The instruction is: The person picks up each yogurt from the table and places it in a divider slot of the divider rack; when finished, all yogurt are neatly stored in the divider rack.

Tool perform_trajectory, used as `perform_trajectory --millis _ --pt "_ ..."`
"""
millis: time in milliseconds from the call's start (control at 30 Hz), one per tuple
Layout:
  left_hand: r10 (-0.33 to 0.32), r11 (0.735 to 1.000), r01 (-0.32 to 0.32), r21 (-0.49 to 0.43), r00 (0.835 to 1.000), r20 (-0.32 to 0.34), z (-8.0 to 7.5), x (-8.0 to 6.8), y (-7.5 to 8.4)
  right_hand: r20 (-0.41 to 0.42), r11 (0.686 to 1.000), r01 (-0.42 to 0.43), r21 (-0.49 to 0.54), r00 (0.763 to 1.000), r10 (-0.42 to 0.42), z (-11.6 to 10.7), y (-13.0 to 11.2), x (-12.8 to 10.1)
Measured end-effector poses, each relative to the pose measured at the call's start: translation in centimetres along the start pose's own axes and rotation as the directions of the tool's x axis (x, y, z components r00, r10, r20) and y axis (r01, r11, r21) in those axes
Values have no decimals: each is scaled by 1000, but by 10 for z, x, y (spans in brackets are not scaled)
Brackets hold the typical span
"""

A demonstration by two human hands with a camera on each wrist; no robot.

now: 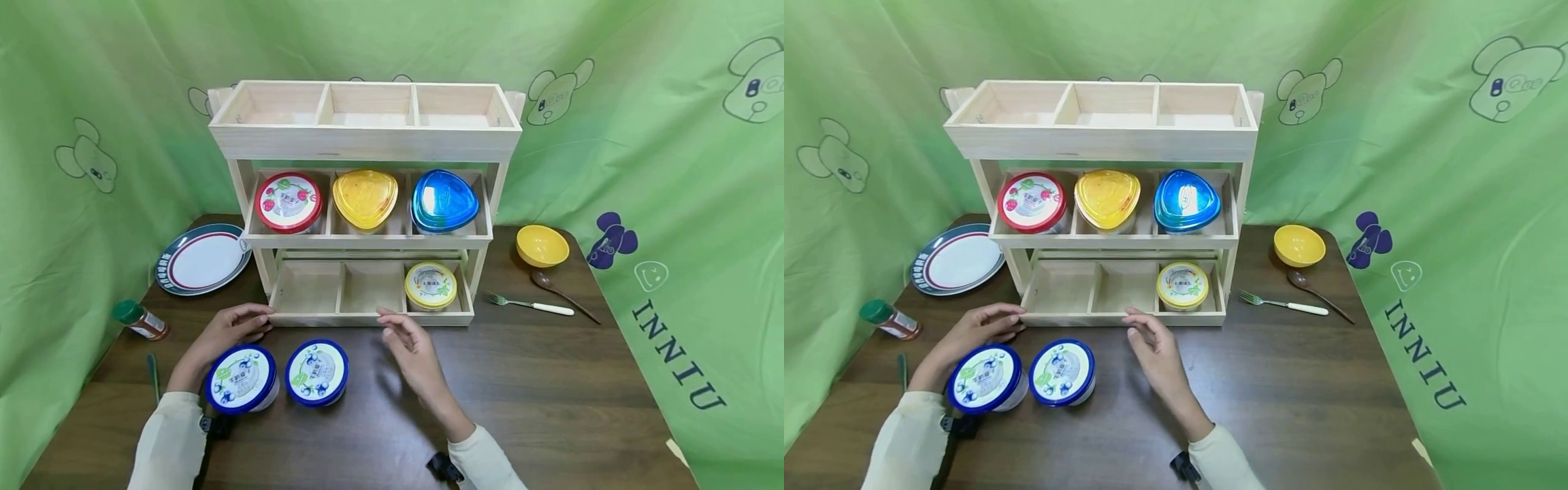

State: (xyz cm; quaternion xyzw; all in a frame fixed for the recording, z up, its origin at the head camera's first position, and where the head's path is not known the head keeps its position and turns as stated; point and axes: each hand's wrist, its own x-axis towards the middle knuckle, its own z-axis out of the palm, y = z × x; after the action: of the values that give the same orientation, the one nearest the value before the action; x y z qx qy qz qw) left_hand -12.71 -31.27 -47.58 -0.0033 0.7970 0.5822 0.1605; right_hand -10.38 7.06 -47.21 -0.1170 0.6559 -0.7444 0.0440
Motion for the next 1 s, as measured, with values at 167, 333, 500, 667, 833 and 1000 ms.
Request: perform_trajectory --millis 167,333,500,667,833,1000 --pt "7 1000 -8 -4 1000 -4 1 -1 1 144 996 -75 -41 986 80 13 9 1" --pt "21 1000 -21 -14 1000 -5 0 -1 0 286 992 -90 -93 951 113 26 12 -1" --pt "15 1000 -15 -15 1000 -10 0 -1 -1 356 989 -72 -130 927 115 38 13 -4" --pt "20 1000 -21 -19 1000 -9 0 -2 -1 383 981 -56 -188 915 126 45 16 -5" --pt "32 999 -32 -28 999 0 1 -2 0 391 968 -55 -243 908 149 46 15 -7" --pt "29 999 -29 -25 1000 -1 1 -2 1 432 960 -42 -277 887 164 37 11 -13"
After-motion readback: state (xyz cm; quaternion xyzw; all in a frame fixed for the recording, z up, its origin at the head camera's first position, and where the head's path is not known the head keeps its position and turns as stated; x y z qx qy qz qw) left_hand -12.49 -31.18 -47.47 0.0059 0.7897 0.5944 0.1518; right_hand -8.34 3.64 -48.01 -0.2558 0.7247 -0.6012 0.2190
